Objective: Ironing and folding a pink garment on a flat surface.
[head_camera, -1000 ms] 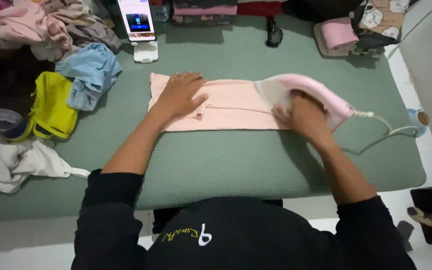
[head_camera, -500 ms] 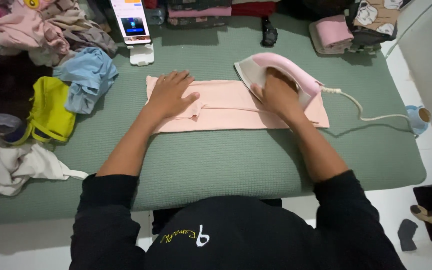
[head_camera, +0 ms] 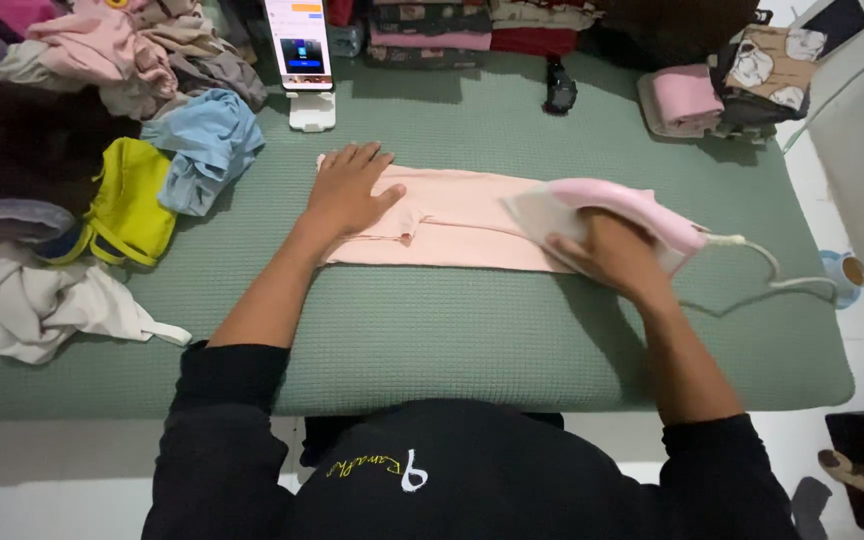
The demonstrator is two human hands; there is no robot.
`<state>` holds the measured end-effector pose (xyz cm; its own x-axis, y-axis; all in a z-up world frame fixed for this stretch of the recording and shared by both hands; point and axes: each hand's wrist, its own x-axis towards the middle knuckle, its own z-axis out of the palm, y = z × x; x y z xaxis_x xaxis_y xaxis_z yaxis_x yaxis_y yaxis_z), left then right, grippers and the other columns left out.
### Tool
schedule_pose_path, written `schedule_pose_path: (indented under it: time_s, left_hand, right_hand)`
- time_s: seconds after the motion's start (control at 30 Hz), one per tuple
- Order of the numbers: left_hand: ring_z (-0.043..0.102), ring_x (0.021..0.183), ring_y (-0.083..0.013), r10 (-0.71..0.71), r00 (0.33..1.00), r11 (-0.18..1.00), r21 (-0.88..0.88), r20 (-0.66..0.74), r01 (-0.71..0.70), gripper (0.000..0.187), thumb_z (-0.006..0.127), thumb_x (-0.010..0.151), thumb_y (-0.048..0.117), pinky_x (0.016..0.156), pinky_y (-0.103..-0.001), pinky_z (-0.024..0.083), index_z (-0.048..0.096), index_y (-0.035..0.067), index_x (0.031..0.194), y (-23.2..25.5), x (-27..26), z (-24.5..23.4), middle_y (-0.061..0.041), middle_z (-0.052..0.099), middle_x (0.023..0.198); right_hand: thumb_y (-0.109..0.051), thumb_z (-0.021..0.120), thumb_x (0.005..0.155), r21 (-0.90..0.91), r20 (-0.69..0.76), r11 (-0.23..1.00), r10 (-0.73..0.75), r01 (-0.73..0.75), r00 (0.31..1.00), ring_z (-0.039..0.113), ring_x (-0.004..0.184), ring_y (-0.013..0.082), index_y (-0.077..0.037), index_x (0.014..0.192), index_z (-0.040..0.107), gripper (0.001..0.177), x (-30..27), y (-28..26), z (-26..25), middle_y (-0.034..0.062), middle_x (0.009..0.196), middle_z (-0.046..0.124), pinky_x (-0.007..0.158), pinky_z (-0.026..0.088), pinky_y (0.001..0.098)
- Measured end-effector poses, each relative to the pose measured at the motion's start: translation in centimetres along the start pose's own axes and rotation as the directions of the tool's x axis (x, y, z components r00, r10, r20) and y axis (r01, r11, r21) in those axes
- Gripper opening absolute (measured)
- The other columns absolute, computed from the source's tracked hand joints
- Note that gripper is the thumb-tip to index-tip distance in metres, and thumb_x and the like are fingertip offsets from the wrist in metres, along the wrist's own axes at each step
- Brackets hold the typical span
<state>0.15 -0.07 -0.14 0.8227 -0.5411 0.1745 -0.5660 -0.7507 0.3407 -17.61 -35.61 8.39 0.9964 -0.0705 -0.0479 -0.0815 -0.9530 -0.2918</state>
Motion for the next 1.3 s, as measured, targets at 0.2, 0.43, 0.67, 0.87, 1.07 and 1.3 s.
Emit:
schedule_pose_path:
  time_s: [0.2, 0.43, 0.67, 0.87, 1.07, 1.3]
  left_hand:
    - [0.034, 0.149, -0.0379, 0.024, 1.0, 1.0, -0.003, -0.019, -0.025, 0.067, 0.055, 0.098, 0.056, 0.122, -0.053, 0.022, 0.054, 0.011, 0.148, -0.3, -0.2, 0.2, -0.015, 0.042, 0.16]
    - [0.032, 0.148, -0.0403, 0.017, 1.0, 1.0, 0.003, 0.0, -0.017, 0.066, 0.055, 0.097, 0.055, 0.12, -0.055, 0.02, 0.052, 0.012, 0.148, -0.6, 0.1, 0.6, -0.016, 0.04, 0.16]
    - [0.029, 0.151, -0.0393, 0.011, 0.999, 1.0, -0.013, 0.03, -0.01, 0.067, 0.053, 0.098, 0.056, 0.122, -0.053, 0.018, 0.051, 0.013, 0.149, -0.3, 0.0, 0.2, -0.015, 0.038, 0.162]
    - [0.027, 0.151, -0.0392, 0.009, 0.999, 0.999, -0.032, 0.049, -0.008, 0.067, 0.052, 0.098, 0.056, 0.122, -0.053, 0.017, 0.05, 0.013, 0.15, -0.4, -0.1, 0.2, -0.014, 0.037, 0.163]
    - [0.031, 0.149, -0.0398, 0.024, 0.999, 1.0, 0.003, 0.031, -0.024, 0.061, 0.049, 0.099, 0.051, 0.12, -0.055, 0.019, 0.053, 0.013, 0.147, -1.1, 0.0, 0.9, -0.014, 0.04, 0.161]
    - [0.06, 0.124, -0.0439, 0.066, 0.975, 0.988, -0.127, -0.21, -0.094, 0.033, 0.05, 0.108, 0.022, 0.111, -0.052, 0.041, 0.074, 0.0, 0.114, -2.3, 0.7, 1.6, -0.023, 0.071, 0.125]
  right_hand:
    - [-0.053, 0.07, 0.089, -0.145, -0.037, 0.971, -0.198, 0.191, 0.979, 0.066, 0.101, 0.0436, 0.007, 0.126, 0.061, 0.071, 4.3, -4.1, 2.2, 0.0284, 0.116, 0.066, 0.092, 0.051, 0.0522]
    - [-0.052, 0.068, 0.09, -0.12, -0.157, 0.979, -0.18, 0.162, 0.971, 0.065, 0.105, 0.0443, 0.007, 0.125, 0.061, 0.069, 7.9, -5.5, 3.0, 0.0285, 0.118, 0.066, 0.094, 0.051, 0.0525]
    - [-0.055, 0.068, 0.088, -0.124, -0.092, 0.984, -0.138, 0.126, 0.986, 0.063, 0.111, 0.0446, 0.005, 0.124, 0.062, 0.07, 6.0, -4.6, 1.6, 0.028, 0.124, 0.064, 0.098, 0.048, 0.0523]
    - [-0.055, 0.071, 0.086, -0.129, -0.044, 0.99, 0.043, -0.049, 0.998, 0.062, 0.115, 0.0443, 0.006, 0.134, 0.057, 0.079, 2.5, -2.4, -0.5, 0.0277, 0.127, 0.063, 0.101, 0.046, 0.0508]
    - [-0.049, 0.072, 0.089, -0.09, -0.171, 0.985, 0.127, -0.144, 0.977, 0.061, 0.118, 0.0463, 0.009, 0.136, 0.055, 0.076, 1.3, 2.6, 0.3, 0.0302, 0.129, 0.063, 0.103, 0.045, 0.05]
    - [-0.046, 0.07, 0.092, -0.062, -0.353, 0.975, 0.179, -0.213, 0.919, 0.06, 0.117, 0.0495, 0.011, 0.135, 0.056, 0.073, 2.6, 3.9, 0.3, 0.0333, 0.129, 0.062, 0.1, 0.046, 0.0543]
